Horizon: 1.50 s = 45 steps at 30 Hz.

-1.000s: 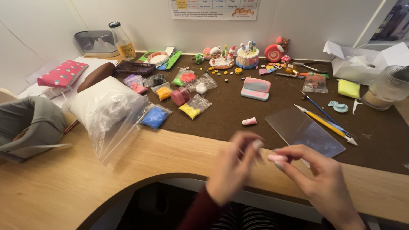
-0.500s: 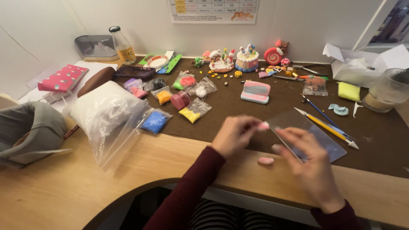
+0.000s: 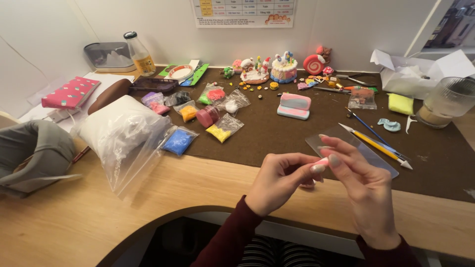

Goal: The person kneads and shapes a small piece of pink clay on a wooden desk. They use a clear acrylic scraper to flatten and smooth the clay, then roll it into a cylindrical shape with their hands.

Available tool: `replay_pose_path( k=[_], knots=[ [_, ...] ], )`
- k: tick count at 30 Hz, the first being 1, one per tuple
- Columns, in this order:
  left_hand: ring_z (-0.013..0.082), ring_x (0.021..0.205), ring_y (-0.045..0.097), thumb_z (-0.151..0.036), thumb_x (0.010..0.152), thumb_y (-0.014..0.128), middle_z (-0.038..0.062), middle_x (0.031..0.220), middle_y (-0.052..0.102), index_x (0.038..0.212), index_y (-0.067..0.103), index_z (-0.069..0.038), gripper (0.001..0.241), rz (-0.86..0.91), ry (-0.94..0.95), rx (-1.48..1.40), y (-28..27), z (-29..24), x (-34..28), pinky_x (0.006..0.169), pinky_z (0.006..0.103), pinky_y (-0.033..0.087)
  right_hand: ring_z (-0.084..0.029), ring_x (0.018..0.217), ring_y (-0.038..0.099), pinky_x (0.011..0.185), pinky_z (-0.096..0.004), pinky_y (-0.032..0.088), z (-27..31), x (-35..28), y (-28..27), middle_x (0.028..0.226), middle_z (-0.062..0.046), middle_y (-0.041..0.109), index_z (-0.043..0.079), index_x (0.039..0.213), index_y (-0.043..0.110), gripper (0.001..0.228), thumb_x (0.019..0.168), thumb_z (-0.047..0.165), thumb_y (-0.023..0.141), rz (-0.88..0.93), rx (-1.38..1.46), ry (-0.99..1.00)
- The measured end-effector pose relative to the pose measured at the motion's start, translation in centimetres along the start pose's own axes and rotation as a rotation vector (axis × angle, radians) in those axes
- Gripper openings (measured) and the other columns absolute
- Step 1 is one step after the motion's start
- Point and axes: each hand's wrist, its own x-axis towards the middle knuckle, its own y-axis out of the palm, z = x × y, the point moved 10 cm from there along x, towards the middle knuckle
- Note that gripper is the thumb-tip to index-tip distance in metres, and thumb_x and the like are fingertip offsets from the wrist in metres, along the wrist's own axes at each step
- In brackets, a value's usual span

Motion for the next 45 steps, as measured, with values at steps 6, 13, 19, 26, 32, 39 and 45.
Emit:
replay_pose_path(
  k=[6,13,19,26,32,39,45],
  knots=[
    [0.0116,0.069,0.065,-0.026,0.096,0.071,0.010,0.079,0.072,0.105,0.077,0.002,0.030,-0.017,-0.005,0.035,-0.4,0.6,0.5,0.070,0.0245,0.060,-0.018,0.115,0.065,0.101,-0.029,0.051,2.0,-0.1,0.1,0.120,-0.010,0.072,0.004,0.098,0.079,0.011,0.094,0.003,0.069,-0.012,-0.341,-0.311],
    [0.0105,0.069,0.064,-0.030,0.098,0.070,0.011,0.081,0.073,0.104,0.076,0.003,0.034,-0.013,0.015,-0.115,-1.0,1.5,1.8,0.063,0.0258,0.058,-0.021,0.117,0.065,0.107,-0.033,0.048,3.7,-0.1,0.8,0.127,-0.012,0.071,0.003,0.109,0.077,0.015,0.098,0.004,0.067,-0.004,-0.471,-0.447],
    [0.0115,0.066,0.066,-0.028,0.097,0.071,0.013,0.084,0.074,0.105,0.070,-0.002,0.027,0.044,-0.011,-0.164,-1.2,1.7,2.2,0.065,0.0280,0.060,-0.025,0.124,0.061,0.110,-0.038,0.044,3.4,1.0,0.2,0.135,-0.014,0.068,0.004,0.125,0.070,0.028,0.102,0.015,0.059,0.133,-0.567,-0.471],
    [0.0031,0.062,0.062,-0.024,0.088,0.078,-0.002,0.068,0.073,0.089,0.076,-0.013,0.011,-0.130,0.136,0.641,-7.0,-0.7,5.9,0.061,0.0219,0.050,-0.037,0.143,0.042,0.116,-0.047,0.031,-6.9,5.8,-8.8,0.157,-0.018,0.046,0.006,0.156,0.044,0.101,0.075,0.060,0.070,0.204,-1.088,-0.023],
    [0.0270,0.103,0.059,-0.021,0.089,0.067,-0.003,0.107,0.073,0.095,0.079,-0.029,0.015,-0.058,0.333,1.518,-9.8,2.6,9.9,0.082,0.0495,0.042,-0.030,0.146,0.041,0.118,-0.046,0.032,-6.8,4.6,-7.7,0.160,-0.012,0.043,0.010,0.158,0.036,0.108,0.071,0.062,0.073,0.280,-1.291,0.007],
    [0.0273,0.112,0.060,-0.022,0.093,0.068,0.003,0.121,0.066,0.114,0.074,-0.019,0.022,-0.274,0.530,1.227,-10.4,-2.0,3.0,0.094,0.0446,0.044,-0.034,0.143,0.043,0.118,-0.046,0.032,-8.2,5.6,-5.9,0.157,-0.018,0.044,0.009,0.158,0.034,0.109,0.071,0.060,0.074,0.332,-1.213,0.036],
    [0.0241,0.110,0.063,-0.010,0.092,0.069,0.006,0.113,0.067,0.102,0.076,-0.011,0.012,-0.425,0.566,1.024,-12.1,-4.4,-2.3,0.100,0.0382,0.048,-0.035,0.135,0.048,0.105,-0.044,0.043,-7.8,6.2,-7.4,0.137,-0.018,0.062,0.019,0.156,0.043,0.108,0.062,0.042,0.089,0.232,-1.104,0.379]
  ],
)
